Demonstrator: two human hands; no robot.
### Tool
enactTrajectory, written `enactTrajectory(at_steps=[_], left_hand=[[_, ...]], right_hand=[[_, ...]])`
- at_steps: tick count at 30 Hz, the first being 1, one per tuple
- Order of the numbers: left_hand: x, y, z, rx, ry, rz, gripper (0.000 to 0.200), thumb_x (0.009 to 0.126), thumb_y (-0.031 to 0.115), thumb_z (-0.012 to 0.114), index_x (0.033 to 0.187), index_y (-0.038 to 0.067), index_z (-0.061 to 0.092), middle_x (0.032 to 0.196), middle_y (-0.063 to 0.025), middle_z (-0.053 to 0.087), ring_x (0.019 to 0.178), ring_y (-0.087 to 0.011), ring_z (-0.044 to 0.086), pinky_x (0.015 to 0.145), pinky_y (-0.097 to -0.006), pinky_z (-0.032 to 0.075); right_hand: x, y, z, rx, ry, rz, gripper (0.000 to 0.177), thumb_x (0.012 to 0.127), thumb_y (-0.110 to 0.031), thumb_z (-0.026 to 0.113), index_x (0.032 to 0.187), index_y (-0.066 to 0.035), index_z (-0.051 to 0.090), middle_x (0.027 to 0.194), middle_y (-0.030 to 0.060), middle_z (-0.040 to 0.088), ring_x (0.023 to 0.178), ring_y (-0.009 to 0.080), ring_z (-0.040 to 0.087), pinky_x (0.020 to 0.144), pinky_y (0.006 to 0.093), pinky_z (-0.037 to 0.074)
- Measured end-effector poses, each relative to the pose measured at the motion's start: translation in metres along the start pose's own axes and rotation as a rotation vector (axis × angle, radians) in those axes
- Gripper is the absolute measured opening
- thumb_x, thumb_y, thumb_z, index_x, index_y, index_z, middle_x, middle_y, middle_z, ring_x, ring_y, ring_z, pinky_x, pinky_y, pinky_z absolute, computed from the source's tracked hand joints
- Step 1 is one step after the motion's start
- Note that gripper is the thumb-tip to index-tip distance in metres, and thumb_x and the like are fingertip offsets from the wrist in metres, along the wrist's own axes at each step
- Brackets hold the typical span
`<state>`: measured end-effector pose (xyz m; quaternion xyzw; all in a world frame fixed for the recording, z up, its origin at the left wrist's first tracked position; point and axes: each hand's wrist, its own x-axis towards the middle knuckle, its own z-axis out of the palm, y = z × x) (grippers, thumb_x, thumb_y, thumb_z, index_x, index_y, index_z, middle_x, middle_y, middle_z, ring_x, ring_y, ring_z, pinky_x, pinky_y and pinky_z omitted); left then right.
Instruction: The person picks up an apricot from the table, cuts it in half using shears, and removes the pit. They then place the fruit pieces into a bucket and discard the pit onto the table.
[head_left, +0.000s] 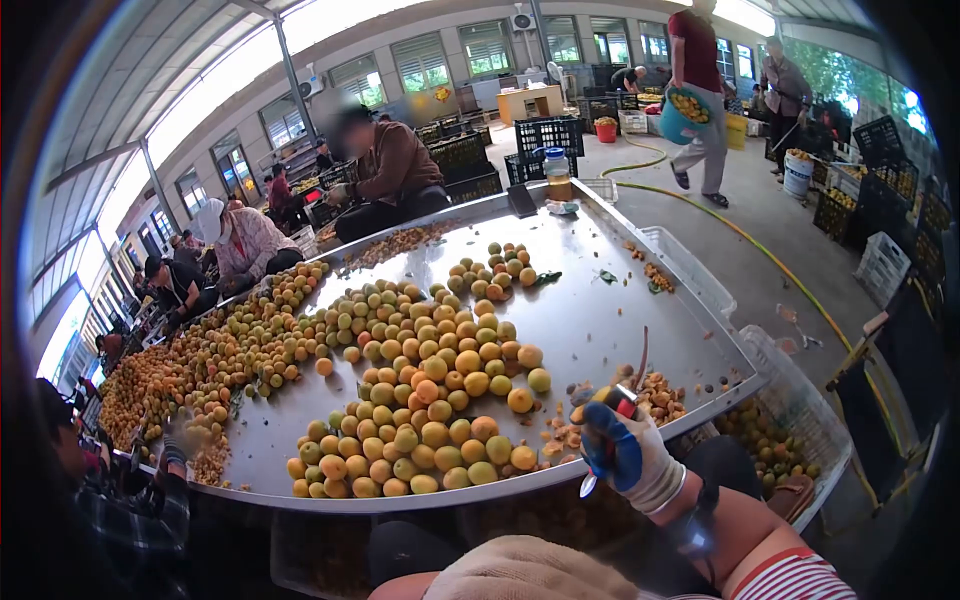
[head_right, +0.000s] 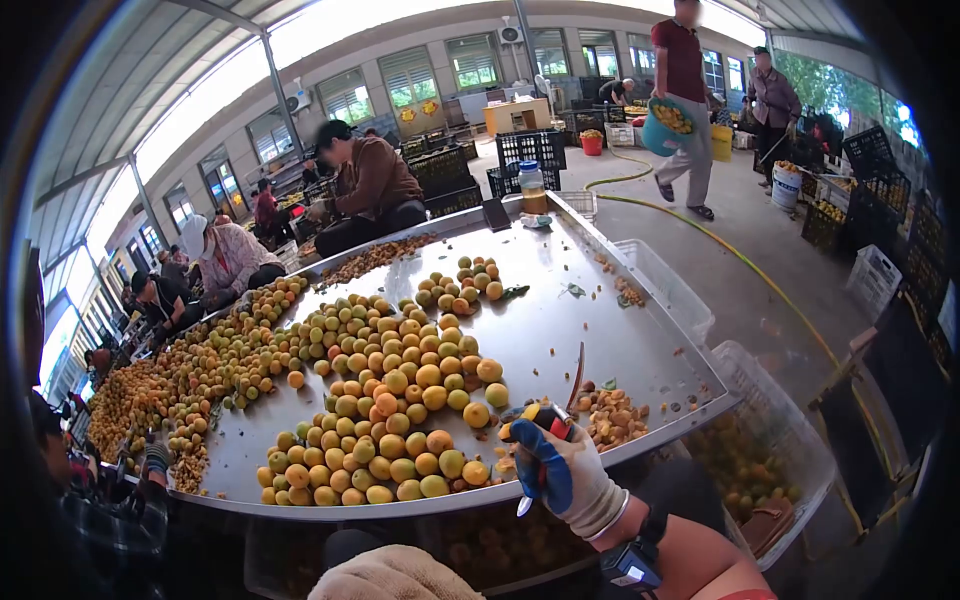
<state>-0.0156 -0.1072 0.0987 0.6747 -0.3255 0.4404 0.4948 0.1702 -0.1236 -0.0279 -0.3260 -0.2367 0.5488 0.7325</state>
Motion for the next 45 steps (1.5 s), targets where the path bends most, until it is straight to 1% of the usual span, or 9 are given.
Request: enactTrajectory(at_steps=[7, 10, 11, 14, 15, 26, 28, 33, 45], left_hand=[[0.002, 0.008, -0.008, 0.056, -0.121, 0.063, 0.014, 0.088, 0.006, 0.071, 0.102, 0.003, 0.070, 0.096, -0.0177, 0.073, 0.081, -0.0266, 0.073, 0.078, -0.0387, 0.060], [-0.001, 0.011, -0.008, 0.071, -0.103, 0.064, 0.014, 0.089, 0.007, 0.071, 0.103, 0.003, 0.070, 0.097, -0.0170, 0.072, 0.082, -0.0262, 0.073, 0.078, -0.0388, 0.060], [-0.001, 0.011, -0.008, 0.084, -0.099, 0.060, 0.014, 0.089, 0.007, 0.071, 0.103, 0.003, 0.070, 0.097, -0.0170, 0.072, 0.082, -0.0262, 0.073, 0.078, -0.0388, 0.060], [-0.003, 0.013, -0.012, 0.091, -0.074, 0.095, 0.016, 0.090, 0.009, 0.071, 0.104, 0.004, 0.069, 0.098, -0.0163, 0.072, 0.084, -0.0260, 0.073, 0.079, -0.0389, 0.060], [-0.005, 0.015, -0.013, 0.081, -0.077, 0.076, 0.016, 0.090, 0.010, 0.071, 0.105, 0.004, 0.069, 0.098, -0.0158, 0.072, 0.084, -0.0258, 0.073, 0.079, -0.0389, 0.059], [-0.008, 0.037, -0.018, 0.223, -0.076, 0.130, 0.012, 0.093, 0.010, 0.067, 0.103, 0.004, 0.070, 0.096, -0.0147, 0.072, 0.084, -0.0245, 0.073, 0.080, -0.0383, 0.059], [-0.008, 0.045, -0.018, 0.206, -0.122, 0.117, 0.010, 0.093, 0.009, 0.066, 0.101, 0.004, 0.070, 0.095, -0.0148, 0.073, 0.082, -0.0240, 0.073, 0.079, -0.0379, 0.059], [-0.011, 0.047, -0.007, 0.209, -0.054, 0.141, 0.009, 0.094, 0.009, 0.065, 0.100, 0.004, 0.070, 0.094, -0.0150, 0.073, 0.081, -0.0233, 0.073, 0.077, -0.0371, 0.060], [-0.008, 0.041, -0.010, 0.125, -0.128, 0.107, 0.012, 0.097, 0.010, 0.060, 0.098, 0.003, 0.070, 0.093, -0.0150, 0.073, 0.079, -0.0229, 0.073, 0.076, -0.0361, 0.059]], right_hand=[[0.004, 0.002, -0.001, 0.016, -0.017, 0.040, 0.018, 0.096, -0.019, 0.068, 0.100, -0.003, 0.065, 0.065, -0.0003, 0.056, 0.048, 0.0087, 0.052, 0.041, 0.0227, 0.040], [0.008, 0.006, -0.005, 0.033, -0.004, 0.035, 0.012, 0.095, -0.018, 0.069, 0.097, -0.007, 0.064, 0.066, -0.0010, 0.056, 0.049, 0.0088, 0.053, 0.042, 0.0222, 0.042], [0.007, 0.005, -0.001, 0.008, 0.079, 0.043, 0.010, 0.095, -0.017, 0.069, 0.096, -0.008, 0.063, 0.065, -0.0017, 0.055, 0.048, 0.0086, 0.052, 0.042, 0.0226, 0.041], [0.010, 0.005, -0.005, 0.029, 0.009, 0.040, 0.010, 0.094, -0.016, 0.069, 0.098, -0.009, 0.063, 0.066, -0.0015, 0.056, 0.048, 0.0087, 0.052, 0.042, 0.0223, 0.041], [0.012, 0.007, -0.005, 0.036, 0.082, 0.052, 0.010, 0.094, -0.016, 0.069, 0.099, -0.009, 0.063, 0.065, -0.0018, 0.055, 0.049, 0.0083, 0.052, 0.042, 0.0222, 0.040], [0.014, 0.009, -0.009, -0.016, 0.022, 0.000, 0.013, 0.096, -0.020, 0.067, 0.098, -0.008, 0.061, 0.064, -0.0027, 0.053, 0.048, 0.0080, 0.049, 0.041, 0.0223, 0.037], [0.011, 0.008, -0.009, -0.054, -0.002, 0.009, 0.014, 0.097, -0.019, 0.064, 0.104, -0.007, 0.062, 0.064, -0.0029, 0.052, 0.048, 0.0071, 0.048, 0.042, 0.0215, 0.036], [0.010, 0.011, -0.009, -0.067, -0.002, 0.001, 0.017, 0.099, -0.021, 0.061, 0.105, -0.005, 0.062, 0.062, -0.0027, 0.051, 0.046, 0.0074, 0.046, 0.040, 0.0223, 0.034], [0.003, 0.005, -0.007, -0.092, 0.026, 0.002, 0.019, 0.098, -0.023, 0.064, 0.100, -0.005, 0.062, 0.060, -0.0032, 0.046, 0.045, 0.0069, 0.042, 0.040, 0.0222, 0.033]])
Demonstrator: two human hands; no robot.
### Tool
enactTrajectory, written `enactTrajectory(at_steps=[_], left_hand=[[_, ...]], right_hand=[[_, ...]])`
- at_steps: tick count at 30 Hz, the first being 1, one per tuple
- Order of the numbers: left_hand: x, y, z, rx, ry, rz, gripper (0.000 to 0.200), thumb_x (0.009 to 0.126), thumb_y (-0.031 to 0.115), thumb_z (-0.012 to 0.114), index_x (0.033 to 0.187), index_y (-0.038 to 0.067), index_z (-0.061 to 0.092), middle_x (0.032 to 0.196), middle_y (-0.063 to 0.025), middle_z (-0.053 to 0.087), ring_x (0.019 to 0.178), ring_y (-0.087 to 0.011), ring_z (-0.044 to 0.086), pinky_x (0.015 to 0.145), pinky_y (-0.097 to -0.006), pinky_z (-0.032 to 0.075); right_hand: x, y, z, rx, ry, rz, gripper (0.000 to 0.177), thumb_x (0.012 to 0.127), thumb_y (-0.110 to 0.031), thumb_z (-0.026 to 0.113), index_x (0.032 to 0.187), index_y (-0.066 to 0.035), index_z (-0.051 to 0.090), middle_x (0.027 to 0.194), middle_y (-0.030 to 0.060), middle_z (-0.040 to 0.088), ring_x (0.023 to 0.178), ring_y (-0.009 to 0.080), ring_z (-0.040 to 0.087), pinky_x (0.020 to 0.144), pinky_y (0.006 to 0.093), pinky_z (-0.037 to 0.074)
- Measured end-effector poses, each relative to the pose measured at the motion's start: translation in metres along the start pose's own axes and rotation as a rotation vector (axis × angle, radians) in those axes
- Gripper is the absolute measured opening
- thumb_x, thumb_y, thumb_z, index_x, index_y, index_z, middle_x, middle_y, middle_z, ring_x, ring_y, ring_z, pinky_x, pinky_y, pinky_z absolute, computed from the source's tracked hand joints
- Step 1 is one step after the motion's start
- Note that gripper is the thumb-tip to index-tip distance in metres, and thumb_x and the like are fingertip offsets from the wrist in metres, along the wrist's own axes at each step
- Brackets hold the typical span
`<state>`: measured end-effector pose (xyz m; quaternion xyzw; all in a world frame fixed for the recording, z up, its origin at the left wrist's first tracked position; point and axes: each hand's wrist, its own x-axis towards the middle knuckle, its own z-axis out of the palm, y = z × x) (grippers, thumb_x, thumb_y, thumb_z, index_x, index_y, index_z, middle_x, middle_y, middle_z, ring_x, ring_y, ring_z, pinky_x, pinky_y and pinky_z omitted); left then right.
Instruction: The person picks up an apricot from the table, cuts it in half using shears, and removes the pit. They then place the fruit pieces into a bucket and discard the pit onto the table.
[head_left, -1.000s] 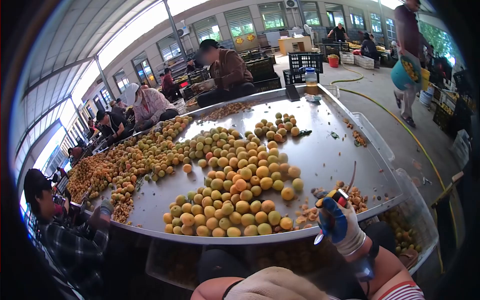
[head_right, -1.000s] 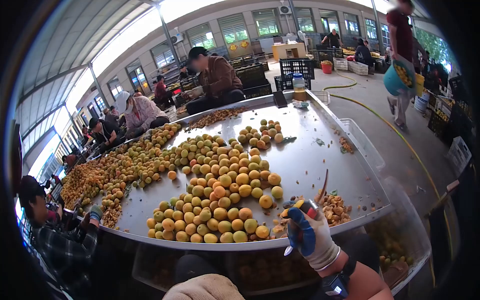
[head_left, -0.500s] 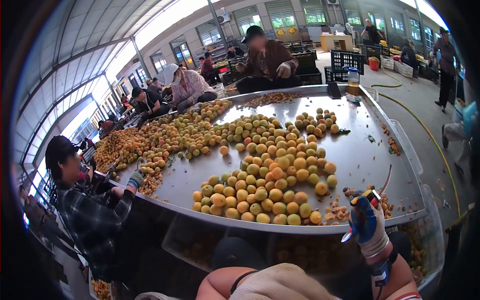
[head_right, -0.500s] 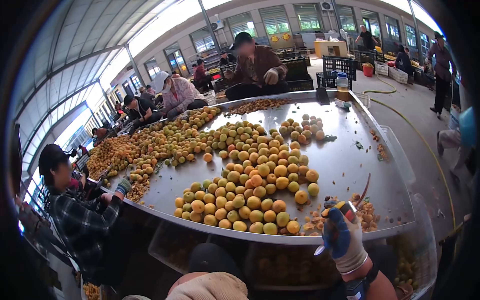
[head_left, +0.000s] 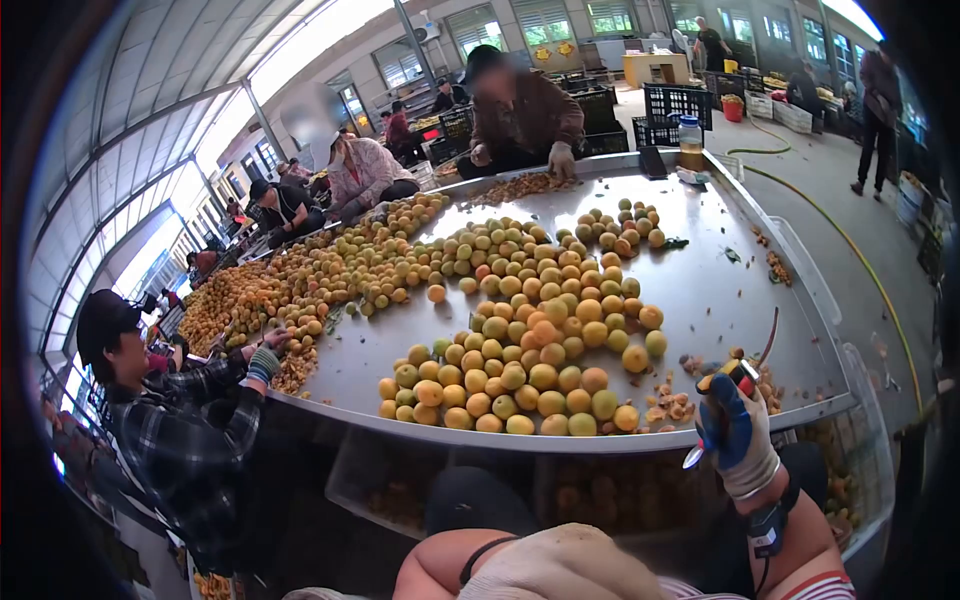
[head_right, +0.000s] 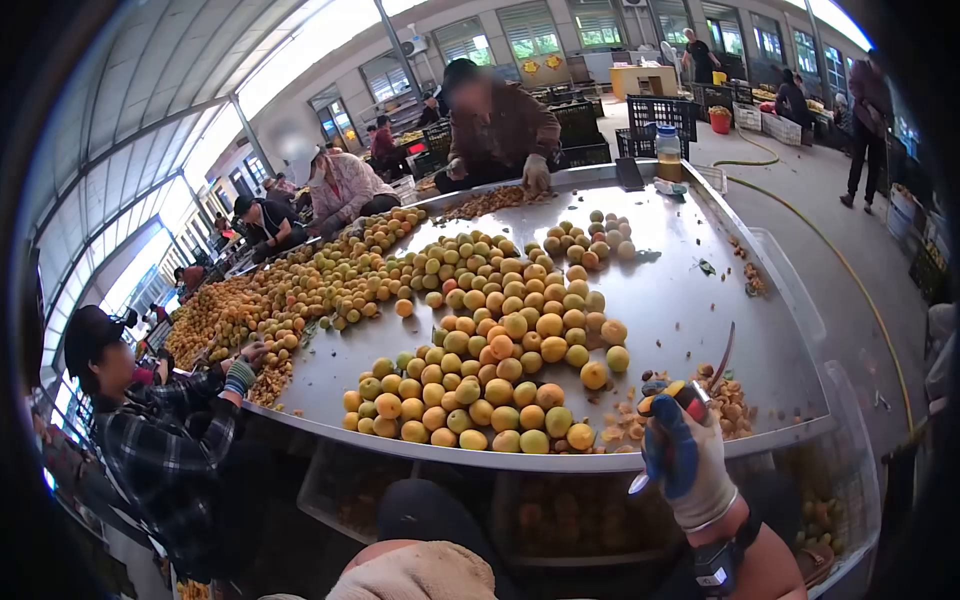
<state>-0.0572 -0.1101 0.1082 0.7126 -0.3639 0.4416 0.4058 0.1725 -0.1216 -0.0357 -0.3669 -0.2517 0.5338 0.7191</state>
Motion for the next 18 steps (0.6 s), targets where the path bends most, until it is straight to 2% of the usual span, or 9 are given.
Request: enactTrajectory(at_steps=[2, 5, 7, 9, 11, 14, 16, 18], left_hand=[[-0.001, -0.004, 0.000, -0.023, 0.000, 0.003, 0.012, 0.096, 0.011, 0.061, 0.098, 0.003, 0.070, 0.093, -0.0151, 0.073, 0.079, -0.0234, 0.073, 0.076, -0.0365, 0.059], [-0.002, -0.012, -0.003, 0.023, 0.082, -0.100, 0.015, 0.095, 0.015, 0.063, 0.102, 0.003, 0.069, 0.091, -0.0156, 0.071, 0.078, -0.0260, 0.073, 0.075, -0.0385, 0.060], [-0.001, -0.033, 0.003, 0.148, 0.264, -0.180, 0.018, 0.098, 0.015, 0.062, 0.107, 0.002, 0.069, 0.084, -0.0100, 0.069, 0.067, -0.0176, 0.067, 0.064, -0.0313, 0.057], [-0.033, -0.047, 0.004, 0.025, 0.403, -0.389, 0.018, 0.088, 0.005, 0.072, 0.104, -0.001, 0.067, 0.095, -0.0199, 0.071, 0.086, -0.0279, 0.071, 0.078, -0.0392, 0.058], [-0.053, -0.053, 0.006, 0.120, 0.471, -0.590, 0.018, 0.084, -0.003, 0.071, 0.103, -0.002, 0.068, 0.093, -0.0161, 0.071, 0.086, -0.0265, 0.070, 0.075, -0.0343, 0.056], [-0.063, -0.058, 0.004, 0.157, 0.458, -0.679, 0.022, 0.083, -0.007, 0.070, 0.104, -0.002, 0.067, 0.096, -0.0143, 0.070, 0.091, -0.0228, 0.069, 0.078, -0.0323, 0.054], [-0.068, -0.062, 0.005, 0.036, 0.549, -0.781, 0.027, 0.082, -0.011, 0.067, 0.107, -0.002, 0.066, 0.103, -0.0132, 0.068, 0.096, -0.0207, 0.067, 0.083, -0.0325, 0.053], [-0.076, -0.073, 0.001, 0.062, 0.554, -0.813, 0.028, 0.082, -0.013, 0.066, 0.108, -0.002, 0.065, 0.105, -0.0130, 0.067, 0.096, -0.0208, 0.067, 0.084, -0.0331, 0.053]], right_hand=[[0.001, -0.002, 0.002, -0.001, 0.001, -0.029, 0.018, 0.097, -0.023, 0.065, 0.099, -0.005, 0.062, 0.060, -0.0031, 0.046, 0.045, 0.0069, 0.042, 0.040, 0.0221, 0.033], [0.007, -0.001, -0.008, 0.073, 0.005, -0.015, 0.018, 0.097, -0.021, 0.065, 0.097, -0.003, 0.064, 0.061, -0.0024, 0.048, 0.046, 0.0078, 0.045, 0.039, 0.0227, 0.035], [0.008, -0.006, -0.009, 0.070, 0.020, -0.012, 0.018, 0.097, -0.020, 0.065, 0.097, -0.002, 0.064, 0.061, -0.0018, 0.049, 0.046, 0.0081, 0.046, 0.039, 0.0230, 0.036], [0.011, -0.008, -0.012, 0.056, 0.014, -0.048, 0.019, 0.097, -0.020, 0.065, 0.098, -0.001, 0.064, 0.060, -0.0004, 0.050, 0.045, 0.0091, 0.047, 0.038, 0.0233, 0.038], [0.015, -0.009, -0.016, 0.058, 0.004, -0.069, 0.019, 0.097, -0.020, 0.065, 0.100, -0.001, 0.064, 0.060, 0.0000, 0.050, 0.045, 0.0093, 0.048, 0.038, 0.0233, 0.039], [0.016, -0.013, -0.017, 0.056, 0.028, -0.077, 0.020, 0.096, -0.019, 0.067, 0.102, 0.000, 0.064, 0.061, 0.0006, 0.052, 0.045, 0.0093, 0.049, 0.038, 0.0233, 0.039], [0.016, -0.015, -0.018, 0.037, 0.041, -0.057, 0.020, 0.095, -0.018, 0.068, 0.103, 0.000, 0.064, 0.063, 0.0013, 0.055, 0.045, 0.0095, 0.050, 0.038, 0.0234, 0.040], [0.017, -0.015, -0.016, 0.034, 0.045, -0.064, 0.020, 0.095, -0.018, 0.068, 0.103, 0.001, 0.065, 0.063, 0.0014, 0.055, 0.046, 0.0096, 0.051, 0.038, 0.0234, 0.040]])
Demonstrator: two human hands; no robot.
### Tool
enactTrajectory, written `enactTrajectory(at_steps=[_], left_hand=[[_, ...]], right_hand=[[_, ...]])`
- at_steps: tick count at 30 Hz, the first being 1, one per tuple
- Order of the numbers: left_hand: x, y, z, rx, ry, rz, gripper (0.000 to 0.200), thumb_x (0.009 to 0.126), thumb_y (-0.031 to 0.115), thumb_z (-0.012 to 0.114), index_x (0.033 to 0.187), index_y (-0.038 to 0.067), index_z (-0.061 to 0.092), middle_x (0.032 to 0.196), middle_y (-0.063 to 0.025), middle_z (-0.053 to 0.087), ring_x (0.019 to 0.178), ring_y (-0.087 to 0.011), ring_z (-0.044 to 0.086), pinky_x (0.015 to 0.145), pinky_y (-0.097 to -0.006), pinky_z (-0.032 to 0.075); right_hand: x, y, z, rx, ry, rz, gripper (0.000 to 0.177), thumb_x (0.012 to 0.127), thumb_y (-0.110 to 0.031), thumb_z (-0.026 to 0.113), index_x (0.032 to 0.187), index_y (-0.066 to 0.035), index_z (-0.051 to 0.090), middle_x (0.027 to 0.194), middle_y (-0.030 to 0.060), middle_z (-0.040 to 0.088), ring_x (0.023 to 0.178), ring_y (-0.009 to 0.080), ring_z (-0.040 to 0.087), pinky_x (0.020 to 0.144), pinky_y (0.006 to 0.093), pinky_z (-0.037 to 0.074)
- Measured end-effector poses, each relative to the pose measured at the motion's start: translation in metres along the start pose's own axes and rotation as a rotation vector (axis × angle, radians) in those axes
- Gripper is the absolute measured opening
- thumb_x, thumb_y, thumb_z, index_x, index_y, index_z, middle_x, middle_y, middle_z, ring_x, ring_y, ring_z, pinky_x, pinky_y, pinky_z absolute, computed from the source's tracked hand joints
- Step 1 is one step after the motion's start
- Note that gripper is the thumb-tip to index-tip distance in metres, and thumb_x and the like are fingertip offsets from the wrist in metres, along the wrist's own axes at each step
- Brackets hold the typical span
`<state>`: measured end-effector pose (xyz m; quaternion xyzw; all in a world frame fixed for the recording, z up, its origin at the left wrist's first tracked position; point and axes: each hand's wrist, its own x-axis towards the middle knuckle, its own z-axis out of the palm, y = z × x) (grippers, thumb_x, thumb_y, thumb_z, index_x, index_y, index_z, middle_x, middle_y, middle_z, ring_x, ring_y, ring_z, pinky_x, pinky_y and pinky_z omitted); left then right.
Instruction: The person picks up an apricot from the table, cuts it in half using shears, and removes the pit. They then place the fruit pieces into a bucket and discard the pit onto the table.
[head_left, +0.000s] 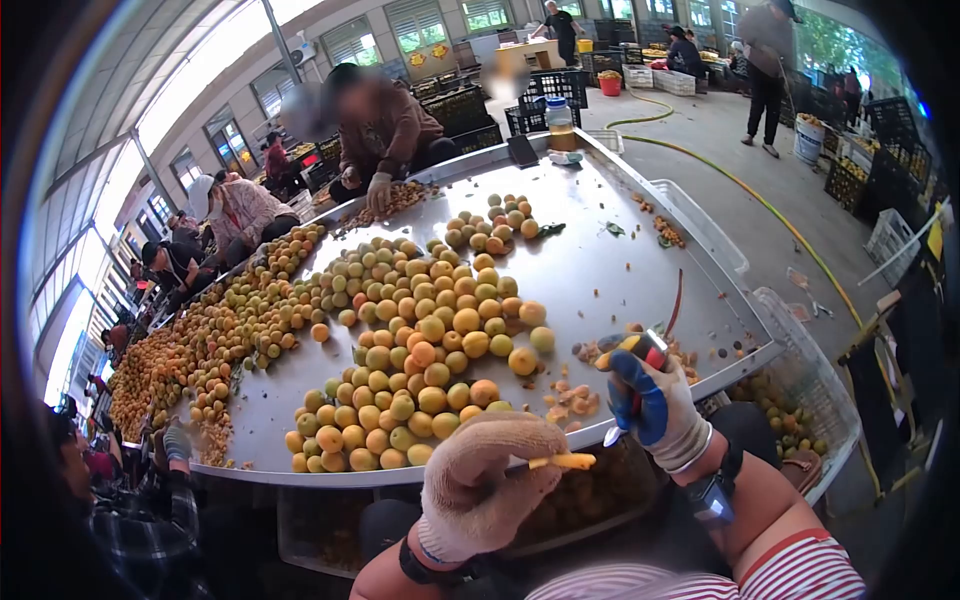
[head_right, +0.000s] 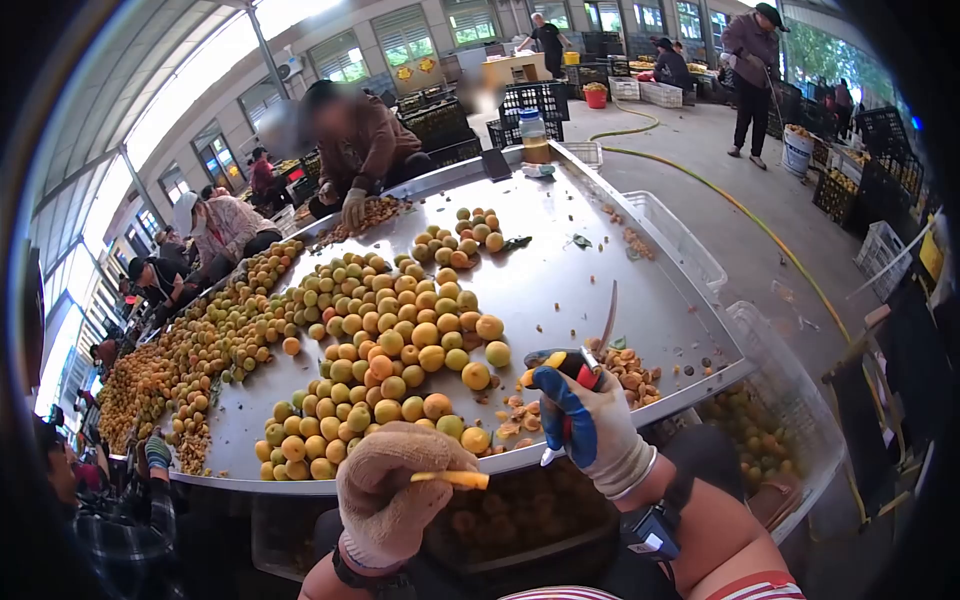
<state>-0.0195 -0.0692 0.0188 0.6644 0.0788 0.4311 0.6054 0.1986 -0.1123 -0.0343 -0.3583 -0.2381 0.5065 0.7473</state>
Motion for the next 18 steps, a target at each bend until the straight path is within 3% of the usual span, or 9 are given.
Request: enactTrajectory(at_steps=[3, 5, 6, 9, 11, 13, 14, 16, 18], left_hand=[[0.009, -0.010, -0.002, 0.016, 0.006, -0.040, 0.023, 0.085, -0.013, 0.058, 0.106, -0.005, 0.063, 0.107, -0.0147, 0.066, 0.096, -0.0223, 0.067, 0.090, -0.0352, 0.052], [0.013, -0.024, -0.006, -0.183, 0.123, -0.331, 0.023, 0.082, 0.002, 0.054, 0.104, -0.003, 0.058, 0.103, -0.0200, 0.066, 0.088, -0.0318, 0.070, 0.084, -0.0427, 0.056], [0.015, -0.031, -0.010, -0.317, 0.130, -0.407, 0.028, 0.084, 0.009, 0.053, 0.109, -0.002, 0.056, 0.105, -0.0199, 0.064, 0.084, -0.0314, 0.070, 0.081, -0.0437, 0.057], [0.016, -0.046, -0.019, -0.603, 0.163, -0.566, 0.033, 0.085, 0.013, 0.052, 0.115, -0.001, 0.053, 0.104, -0.0186, 0.064, 0.082, -0.0305, 0.069, 0.078, -0.0436, 0.058], [0.022, -0.044, -0.016, -0.566, 0.167, -0.596, 0.034, 0.087, 0.012, 0.051, 0.119, 0.000, 0.051, 0.104, -0.0166, 0.063, 0.078, -0.0276, 0.069, 0.071, -0.0413, 0.058], [0.027, -0.041, -0.010, -0.434, 0.181, -0.641, 0.036, 0.090, 0.005, 0.061, 0.123, -0.003, 0.050, 0.101, -0.0126, 0.062, 0.070, -0.0167, 0.064, 0.064, -0.0292, 0.055], [0.028, -0.042, -0.007, -0.435, 0.181, -0.640, 0.036, 0.090, 0.005, 0.061, 0.123, -0.003, 0.050, 0.101, -0.0126, 0.062, 0.070, -0.0167, 0.064, 0.064, -0.0292, 0.055], [0.026, -0.042, 0.000, -0.075, 0.122, -0.487, 0.039, 0.089, 0.009, 0.070, 0.124, -0.004, 0.055, 0.091, -0.0075, 0.065, 0.065, -0.0081, 0.058, 0.059, -0.0220, 0.050], [0.026, -0.040, 0.005, -0.003, 0.140, -0.467, 0.038, 0.089, 0.008, 0.072, 0.121, -0.004, 0.058, 0.086, -0.0050, 0.066, 0.065, -0.0062, 0.058, 0.059, -0.0198, 0.048]], right_hand=[[0.001, -0.001, -0.002, 0.001, -0.008, 0.017, 0.019, 0.095, -0.016, 0.068, 0.103, 0.001, 0.066, 0.062, 0.0017, 0.057, 0.046, 0.0095, 0.051, 0.038, 0.0238, 0.040], [0.000, -0.003, 0.004, -0.039, -0.009, 0.002, 0.018, 0.094, -0.016, 0.070, 0.102, 0.000, 0.067, 0.061, 0.0011, 0.056, 0.045, 0.0090, 0.050, 0.038, 0.0240, 0.040], [0.000, -0.004, 0.004, -0.051, -0.010, 0.033, 0.017, 0.093, -0.015, 0.071, 0.102, -0.001, 0.068, 0.061, 0.0003, 0.056, 0.045, 0.0084, 0.050, 0.038, 0.0238, 0.040], [-0.003, -0.005, 0.009, -0.123, -0.009, 0.025, 0.017, 0.092, -0.015, 0.073, 0.103, -0.002, 0.069, 0.065, 0.0011, 0.062, 0.046, 0.0076, 0.052, 0.039, 0.0228, 0.040], [-0.002, -0.003, 0.009, -0.118, -0.024, 0.047, 0.018, 0.091, -0.015, 0.073, 0.104, -0.003, 0.069, 0.067, 0.0014, 0.063, 0.047, 0.0075, 0.053, 0.039, 0.0226, 0.040], [-0.004, 0.000, 0.009, -0.112, -0.038, 0.074, 0.019, 0.091, -0.015, 0.074, 0.105, -0.003, 0.069, 0.068, 0.0017, 0.064, 0.047, 0.0073, 0.054, 0.039, 0.0224, 0.040], [-0.004, 0.001, 0.010, -0.117, -0.037, 0.088, 0.019, 0.091, -0.014, 0.074, 0.106, -0.003, 0.070, 0.069, 0.0013, 0.065, 0.047, 0.0071, 0.054, 0.039, 0.0222, 0.040], [-0.006, 0.004, 0.012, -0.120, -0.038, 0.106, 0.020, 0.090, -0.014, 0.075, 0.106, -0.003, 0.070, 0.069, 0.0009, 0.065, 0.048, 0.0069, 0.055, 0.040, 0.0219, 0.040], [-0.007, 0.006, 0.012, -0.123, -0.031, 0.141, 0.020, 0.090, -0.015, 0.075, 0.105, -0.003, 0.071, 0.069, -0.0001, 0.065, 0.048, 0.0069, 0.055, 0.040, 0.0217, 0.041]])
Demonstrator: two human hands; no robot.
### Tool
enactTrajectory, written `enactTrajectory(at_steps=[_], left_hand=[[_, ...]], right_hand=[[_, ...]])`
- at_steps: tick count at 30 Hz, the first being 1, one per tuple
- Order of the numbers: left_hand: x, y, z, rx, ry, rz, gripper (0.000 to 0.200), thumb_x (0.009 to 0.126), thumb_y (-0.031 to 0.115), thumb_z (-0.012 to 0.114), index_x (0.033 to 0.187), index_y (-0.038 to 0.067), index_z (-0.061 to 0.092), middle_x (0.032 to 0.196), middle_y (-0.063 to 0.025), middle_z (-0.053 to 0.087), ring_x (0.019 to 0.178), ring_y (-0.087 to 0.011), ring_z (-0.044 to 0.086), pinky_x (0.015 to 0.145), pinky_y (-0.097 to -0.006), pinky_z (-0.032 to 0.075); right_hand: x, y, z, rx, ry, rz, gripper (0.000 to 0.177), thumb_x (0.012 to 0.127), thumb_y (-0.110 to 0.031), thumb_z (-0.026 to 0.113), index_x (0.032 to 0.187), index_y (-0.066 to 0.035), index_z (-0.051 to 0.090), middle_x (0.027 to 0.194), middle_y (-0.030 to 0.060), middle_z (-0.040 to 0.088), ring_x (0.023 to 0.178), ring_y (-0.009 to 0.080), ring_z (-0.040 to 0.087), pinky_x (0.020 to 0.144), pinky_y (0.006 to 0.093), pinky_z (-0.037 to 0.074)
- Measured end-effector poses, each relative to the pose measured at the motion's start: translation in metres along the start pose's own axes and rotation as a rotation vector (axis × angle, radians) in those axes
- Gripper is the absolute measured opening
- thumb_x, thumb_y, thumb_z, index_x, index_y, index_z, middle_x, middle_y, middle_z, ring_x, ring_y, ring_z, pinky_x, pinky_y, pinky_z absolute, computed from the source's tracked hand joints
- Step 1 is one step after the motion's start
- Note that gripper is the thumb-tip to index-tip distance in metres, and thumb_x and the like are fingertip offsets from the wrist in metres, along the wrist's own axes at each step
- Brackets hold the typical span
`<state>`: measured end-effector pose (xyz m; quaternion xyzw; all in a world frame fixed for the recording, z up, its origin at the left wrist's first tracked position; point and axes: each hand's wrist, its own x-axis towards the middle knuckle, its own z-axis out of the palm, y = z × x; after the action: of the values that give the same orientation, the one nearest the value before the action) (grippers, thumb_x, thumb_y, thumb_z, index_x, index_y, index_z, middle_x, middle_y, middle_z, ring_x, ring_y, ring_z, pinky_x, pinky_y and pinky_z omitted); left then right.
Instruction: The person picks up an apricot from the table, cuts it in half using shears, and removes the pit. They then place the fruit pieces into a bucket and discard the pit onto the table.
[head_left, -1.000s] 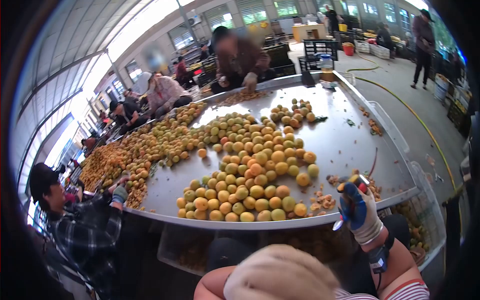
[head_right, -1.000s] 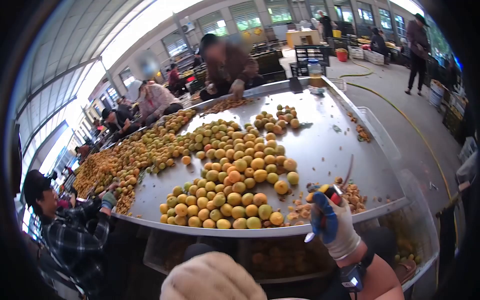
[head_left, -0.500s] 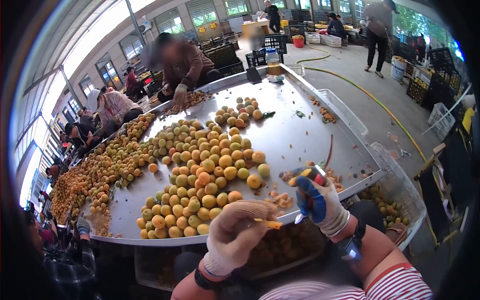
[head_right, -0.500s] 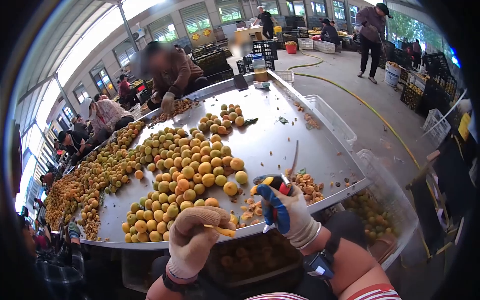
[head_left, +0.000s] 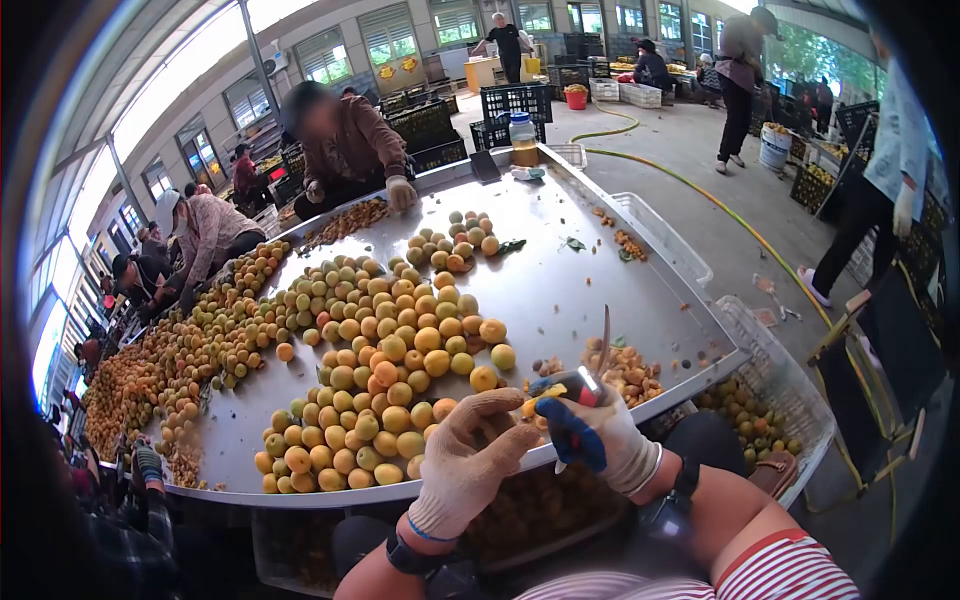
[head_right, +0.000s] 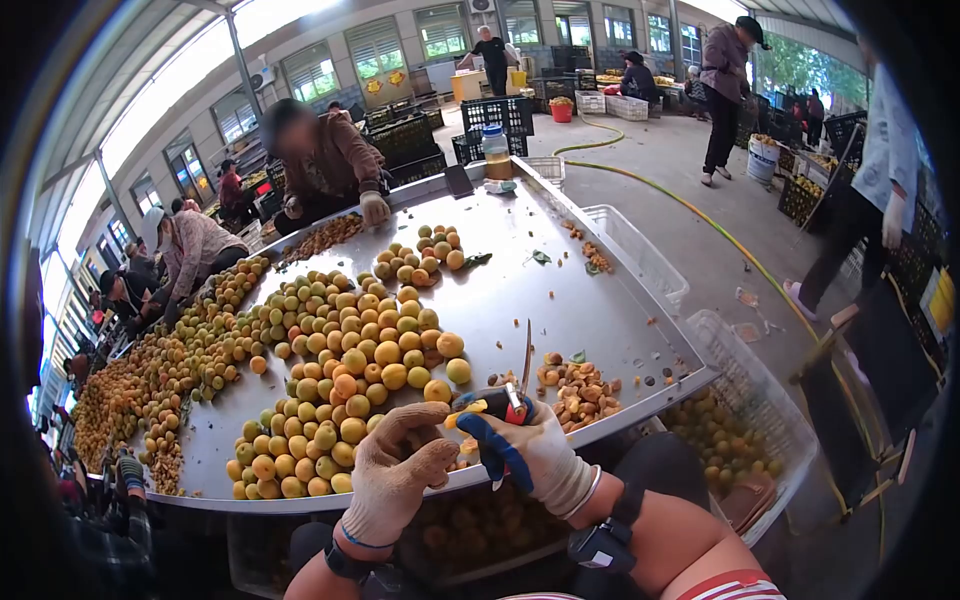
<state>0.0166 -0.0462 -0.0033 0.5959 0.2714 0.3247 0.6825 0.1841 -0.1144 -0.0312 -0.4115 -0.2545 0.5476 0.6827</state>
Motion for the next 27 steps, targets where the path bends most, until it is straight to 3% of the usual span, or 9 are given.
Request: enactTrajectory(at_steps=[5, 10, 19, 21, 22, 23, 25, 26, 27], left_hand=[[-0.003, 0.001, 0.006, 0.056, 0.094, -0.001, 0.029, 0.089, 0.009, 0.073, 0.114, -0.003, 0.065, 0.082, -0.0012, 0.069, 0.067, -0.0036, 0.058, 0.058, -0.0176, 0.046], [-0.006, 0.000, 0.008, 0.023, 0.096, 0.022, 0.023, 0.091, 0.009, 0.071, 0.110, -0.002, 0.067, 0.088, -0.0027, 0.070, 0.068, -0.0039, 0.058, 0.058, -0.0173, 0.047], [-0.017, 0.008, 0.012, 0.084, 0.058, 0.061, 0.026, 0.091, 0.006, 0.067, 0.115, -0.003, 0.064, 0.084, -0.0029, 0.067, 0.063, -0.0052, 0.058, 0.057, -0.0181, 0.045], [-0.020, 0.010, 0.012, -0.033, 0.081, 0.075, 0.026, 0.092, 0.008, 0.065, 0.116, -0.003, 0.064, 0.081, -0.0024, 0.066, 0.061, -0.0057, 0.056, 0.056, -0.0188, 0.044], [-0.020, 0.011, 0.011, -0.147, 0.109, 0.089, 0.026, 0.094, 0.009, 0.063, 0.116, -0.003, 0.063, 0.078, -0.0019, 0.064, 0.058, -0.0062, 0.055, 0.055, -0.0195, 0.043], [-0.019, 0.010, 0.009, -0.151, 0.102, 0.089, 0.026, 0.094, 0.009, 0.063, 0.116, -0.003, 0.063, 0.078, -0.0019, 0.064, 0.058, -0.0062, 0.055, 0.055, -0.0195, 0.043], [-0.016, 0.006, 0.005, -0.127, 0.088, 0.118, 0.026, 0.096, 0.013, 0.060, 0.116, -0.003, 0.063, 0.076, -0.0022, 0.064, 0.055, -0.0070, 0.053, 0.054, -0.0206, 0.043], [-0.015, 0.003, 0.005, -0.157, 0.071, 0.101, 0.026, 0.096, 0.014, 0.059, 0.116, -0.003, 0.064, 0.075, -0.0023, 0.063, 0.054, -0.0064, 0.052, 0.053, -0.0206, 0.042], [-0.015, 0.002, 0.006, -0.161, 0.059, 0.101, 0.026, 0.096, 0.014, 0.059, 0.116, -0.003, 0.064, 0.075, -0.0023, 0.063, 0.054, -0.0064, 0.052, 0.053, -0.0206, 0.042]], right_hand=[[-0.005, 0.003, 0.002, -0.023, 0.005, -0.009, 0.019, 0.090, -0.014, 0.075, 0.104, -0.002, 0.071, 0.068, -0.0007, 0.065, 0.048, 0.0067, 0.055, 0.041, 0.0217, 0.041], [-0.010, 0.004, 0.002, -0.069, 0.009, -0.011, 0.019, 0.090, -0.013, 0.075, 0.105, -0.001, 0.070, 0.067, -0.0001, 0.064, 0.047, 0.0069, 0.054, 0.040, 0.0226, 0.041], [-0.030, -0.011, 0.000, -0.053, 0.042, -0.026, 0.019, 0.091, -0.008, 0.072, 0.108, 0.000, 0.069, 0.072, 0.0024, 0.068, 0.051, 0.0069, 0.058, 0.044, 0.0219, 0.045], [-0.044, -0.023, 0.000, -0.105, 0.020, -0.113, 0.022, 0.091, -0.008, 0.072, 0.111, 0.000, 0.068, 0.080, 0.0049, 0.070, 0.061, 0.0088, 0.063, 0.051, 0.0222, 0.050], [-0.050, -0.020, -0.003, -0.075, 0.039, -0.211, 0.022, 0.091, -0.003, 0.070, 0.113, 0.000, 0.068, 0.091, 0.0076, 0.071, 0.072, 0.0122, 0.066, 0.061, 0.0218, 0.054], [-0.057, -0.021, -0.005, -0.079, 0.044, -0.215, 0.022, 0.091, -0.003, 0.070, 0.113, 0.000, 0.068, 0.091, 0.0076, 0.071, 0.072, 0.0122, 0.066, 0.061, 0.0218, 0.054], [-0.073, -0.028, -0.006, -0.202, -0.147, -0.625, 0.028, 0.087, 0.001, 0.071, 0.115, -0.001, 0.068, 0.101, 0.0106, 0.071, 0.084, 0.0173, 0.068, 0.074, 0.0264, 0.056], [-0.070, -0.038, -0.008, -0.285, -0.307, -0.814, 0.031, 0.081, 0.002, 0.074, 0.111, -0.002, 0.069, 0.102, 0.0120, 0.070, 0.087, 0.0207, 0.069, 0.081, 0.0333, 0.056], [-0.089, -0.046, -0.007, -0.253, -0.288, -0.673, 0.030, 0.076, 0.001, 0.077, 0.106, -0.003, 0.071, 0.100, 0.0131, 0.070, 0.090, 0.0251, 0.070, 0.084, 0.0387, 0.056]])
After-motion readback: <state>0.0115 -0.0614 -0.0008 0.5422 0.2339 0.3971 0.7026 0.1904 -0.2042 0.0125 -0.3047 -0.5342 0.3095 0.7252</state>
